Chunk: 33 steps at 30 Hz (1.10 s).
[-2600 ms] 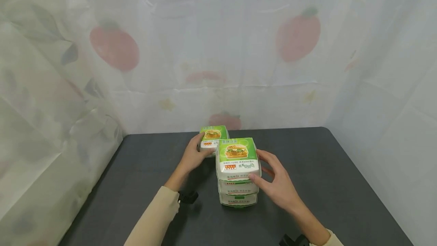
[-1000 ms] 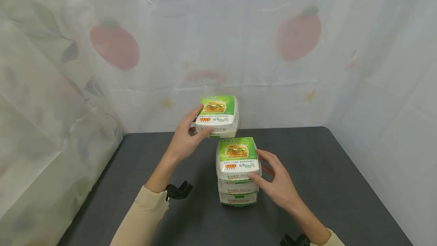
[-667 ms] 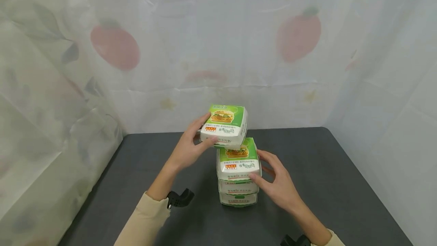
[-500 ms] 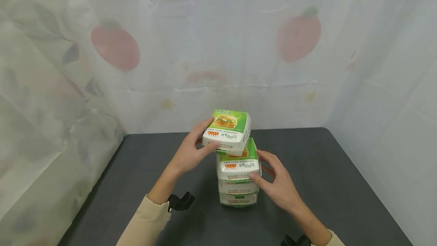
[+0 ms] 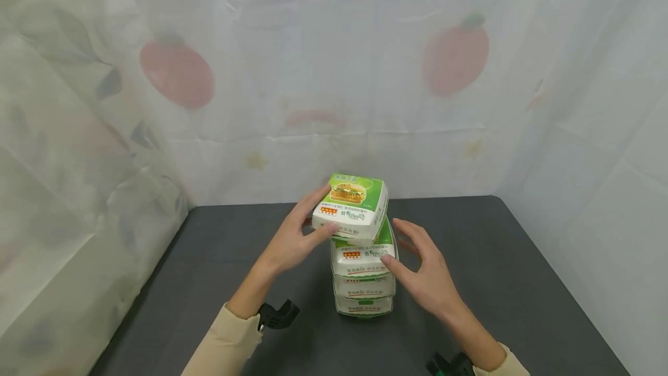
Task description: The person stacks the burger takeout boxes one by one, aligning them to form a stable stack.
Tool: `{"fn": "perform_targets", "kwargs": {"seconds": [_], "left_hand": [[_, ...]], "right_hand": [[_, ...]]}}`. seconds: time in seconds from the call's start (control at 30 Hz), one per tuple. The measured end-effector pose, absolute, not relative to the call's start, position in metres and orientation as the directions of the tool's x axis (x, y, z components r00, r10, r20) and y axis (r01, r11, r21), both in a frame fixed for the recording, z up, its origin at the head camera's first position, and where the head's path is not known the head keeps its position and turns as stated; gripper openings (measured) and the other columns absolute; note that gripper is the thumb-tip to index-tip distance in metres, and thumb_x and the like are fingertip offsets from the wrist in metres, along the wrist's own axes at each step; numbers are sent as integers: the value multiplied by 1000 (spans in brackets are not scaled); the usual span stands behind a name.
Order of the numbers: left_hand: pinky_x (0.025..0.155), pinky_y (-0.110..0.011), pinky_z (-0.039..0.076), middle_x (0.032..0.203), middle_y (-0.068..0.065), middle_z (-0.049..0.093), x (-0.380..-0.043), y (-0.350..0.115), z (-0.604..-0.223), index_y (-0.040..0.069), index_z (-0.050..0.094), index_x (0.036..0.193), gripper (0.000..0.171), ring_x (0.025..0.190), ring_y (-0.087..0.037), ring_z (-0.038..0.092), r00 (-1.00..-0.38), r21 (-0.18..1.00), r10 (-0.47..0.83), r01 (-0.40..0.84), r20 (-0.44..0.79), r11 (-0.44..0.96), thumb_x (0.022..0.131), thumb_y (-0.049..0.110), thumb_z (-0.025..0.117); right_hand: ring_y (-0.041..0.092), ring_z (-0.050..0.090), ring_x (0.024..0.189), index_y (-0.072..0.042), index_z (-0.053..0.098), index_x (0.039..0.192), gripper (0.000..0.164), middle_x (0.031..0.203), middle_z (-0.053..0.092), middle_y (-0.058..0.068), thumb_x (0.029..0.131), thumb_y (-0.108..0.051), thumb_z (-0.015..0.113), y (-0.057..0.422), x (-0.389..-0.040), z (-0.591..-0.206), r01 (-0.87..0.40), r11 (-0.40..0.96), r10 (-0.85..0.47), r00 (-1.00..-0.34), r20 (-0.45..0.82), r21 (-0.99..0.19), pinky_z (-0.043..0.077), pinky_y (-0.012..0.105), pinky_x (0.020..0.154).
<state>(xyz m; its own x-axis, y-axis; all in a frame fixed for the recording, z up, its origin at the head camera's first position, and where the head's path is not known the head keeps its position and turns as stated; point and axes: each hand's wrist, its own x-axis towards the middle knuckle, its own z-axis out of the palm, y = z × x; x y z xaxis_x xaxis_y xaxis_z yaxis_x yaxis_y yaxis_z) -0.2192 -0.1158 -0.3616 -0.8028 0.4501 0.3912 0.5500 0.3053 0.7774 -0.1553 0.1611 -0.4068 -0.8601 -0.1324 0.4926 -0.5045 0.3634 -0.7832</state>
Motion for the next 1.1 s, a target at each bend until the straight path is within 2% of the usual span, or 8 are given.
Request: {"fn": "perform_targets", "kwargs": {"seconds": [0.03,0.2,0.33,0.5,0.83,1.0,1.1], "left_hand": [[101,-53,43,161,-5,30,-219,-116,-362,25,28,162,74,128,-24,47,-803,777,450,551,392,306,100,29,67],[101,-53,43,162,-5,30,-218,-115,-362,26,30,162,73,130,-25,46,-798,770,451,559,399,308,100,29,68],[100,-52,44,161,-4,31,-217,-113,-363,25,31,162,72,131,-24,45,-793,761,443,572,418,307,100,29,68],[99,-51,46,160,-3,34,-212,-109,-364,24,34,160,73,131,-22,44,-800,760,420,570,428,312,98,31,71],[103,-51,47,157,-1,36,-201,-105,-361,26,39,158,67,142,-22,38,-804,760,393,573,447,307,99,31,69],[101,-49,49,157,-2,38,-197,-101,-361,23,41,157,64,140,-25,41,-797,756,370,587,478,288,100,27,69],[100,-48,50,157,-1,39,-194,-97,-362,23,44,156,63,141,-24,41,-803,760,351,583,483,288,98,25,71]], "right_hand": [[25,46,139,-15,48,151,66,150,46,5,93,-15,77,160,-156,-404,-508,367,-128,-857,499,-779,45,39,108],[23,42,142,-13,47,152,67,152,45,4,92,-12,78,153,-159,-390,-545,354,-123,-833,540,-760,40,35,112],[22,41,142,-15,47,152,67,152,44,3,92,-12,77,149,-161,-382,-566,338,-135,-820,556,-752,40,37,112],[23,42,141,-11,47,152,64,152,43,6,94,-8,74,146,-162,-380,-576,309,-146,-815,561,-757,43,40,110],[23,47,134,-10,48,151,59,149,45,10,96,-2,69,151,-167,-377,-566,200,-122,-825,553,-800,43,21,106],[20,51,132,-5,46,151,56,147,45,14,98,1,64,158,-170,-376,-548,111,-148,-834,532,-829,48,21,99],[16,50,134,-4,45,151,55,148,45,16,99,3,61,162,-171,-378,-553,86,-161,-829,536,-829,48,20,100]]}}
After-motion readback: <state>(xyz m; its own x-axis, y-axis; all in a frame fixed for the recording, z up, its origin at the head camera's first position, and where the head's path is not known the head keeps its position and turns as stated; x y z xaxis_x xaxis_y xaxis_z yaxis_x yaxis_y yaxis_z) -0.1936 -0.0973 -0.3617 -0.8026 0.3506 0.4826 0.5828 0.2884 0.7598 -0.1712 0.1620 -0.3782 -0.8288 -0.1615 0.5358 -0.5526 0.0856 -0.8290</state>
